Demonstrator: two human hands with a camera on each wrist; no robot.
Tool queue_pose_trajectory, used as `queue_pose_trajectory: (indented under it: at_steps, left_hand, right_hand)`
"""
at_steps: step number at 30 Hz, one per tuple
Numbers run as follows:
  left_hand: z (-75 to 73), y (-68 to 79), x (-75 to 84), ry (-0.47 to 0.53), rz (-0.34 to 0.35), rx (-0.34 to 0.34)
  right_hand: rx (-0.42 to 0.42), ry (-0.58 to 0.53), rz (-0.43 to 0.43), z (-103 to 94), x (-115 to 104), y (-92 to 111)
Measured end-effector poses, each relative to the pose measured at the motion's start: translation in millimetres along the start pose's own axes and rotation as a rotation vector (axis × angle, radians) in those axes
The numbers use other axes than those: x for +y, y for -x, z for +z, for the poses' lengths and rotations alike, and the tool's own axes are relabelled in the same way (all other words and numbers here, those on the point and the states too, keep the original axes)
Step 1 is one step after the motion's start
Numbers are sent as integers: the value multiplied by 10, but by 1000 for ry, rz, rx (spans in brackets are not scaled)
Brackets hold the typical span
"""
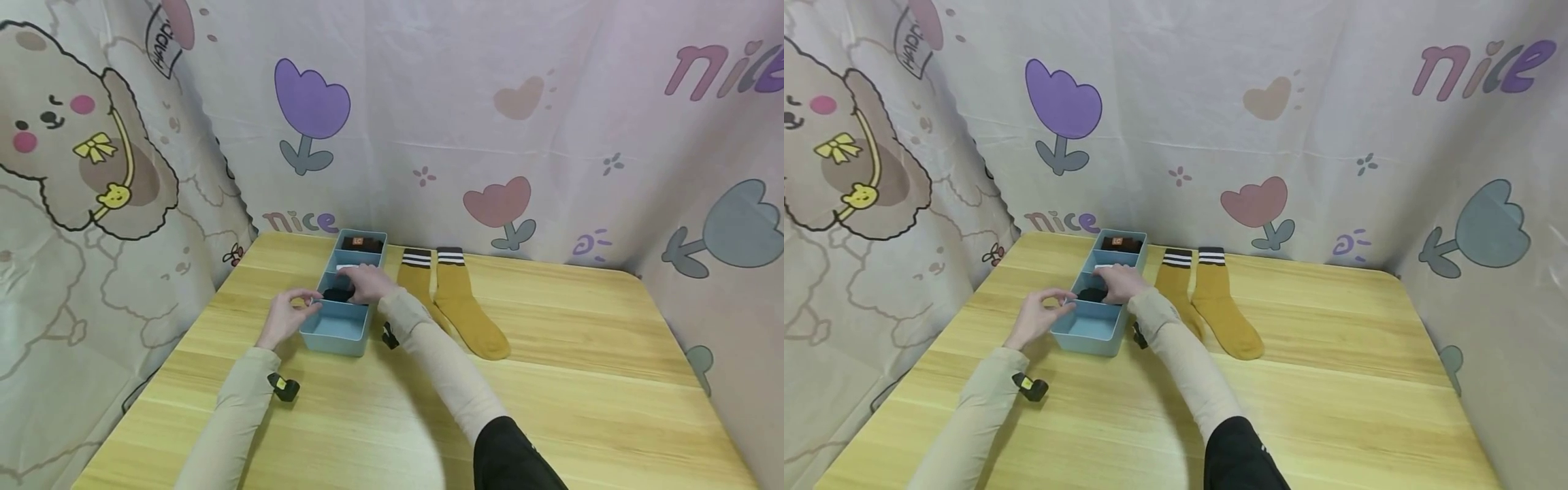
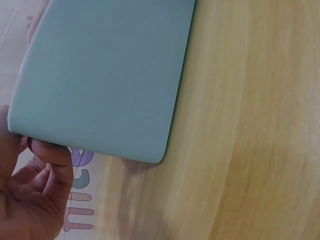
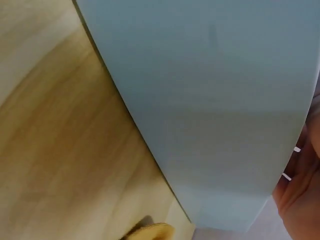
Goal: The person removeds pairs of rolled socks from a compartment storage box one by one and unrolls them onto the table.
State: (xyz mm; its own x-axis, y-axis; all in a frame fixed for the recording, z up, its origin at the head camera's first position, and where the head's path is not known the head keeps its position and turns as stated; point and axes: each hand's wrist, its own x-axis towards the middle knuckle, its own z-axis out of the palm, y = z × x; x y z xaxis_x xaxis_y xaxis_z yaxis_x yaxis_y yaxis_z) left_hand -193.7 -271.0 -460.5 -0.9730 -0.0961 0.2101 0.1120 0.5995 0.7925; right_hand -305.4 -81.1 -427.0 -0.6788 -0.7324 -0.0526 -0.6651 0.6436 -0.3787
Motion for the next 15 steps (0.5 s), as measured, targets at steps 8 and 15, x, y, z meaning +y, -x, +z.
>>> queue_pose_trajectory:
  at_steps: [8,15]
  left_hand:
    - [8,-11,-27,6,11,24]
    - [8,0,-29,-5,-5,11]
  right_hand:
    - [55,-140,-18,17,69,27]
    - [102,-276,-27,43,102,66]
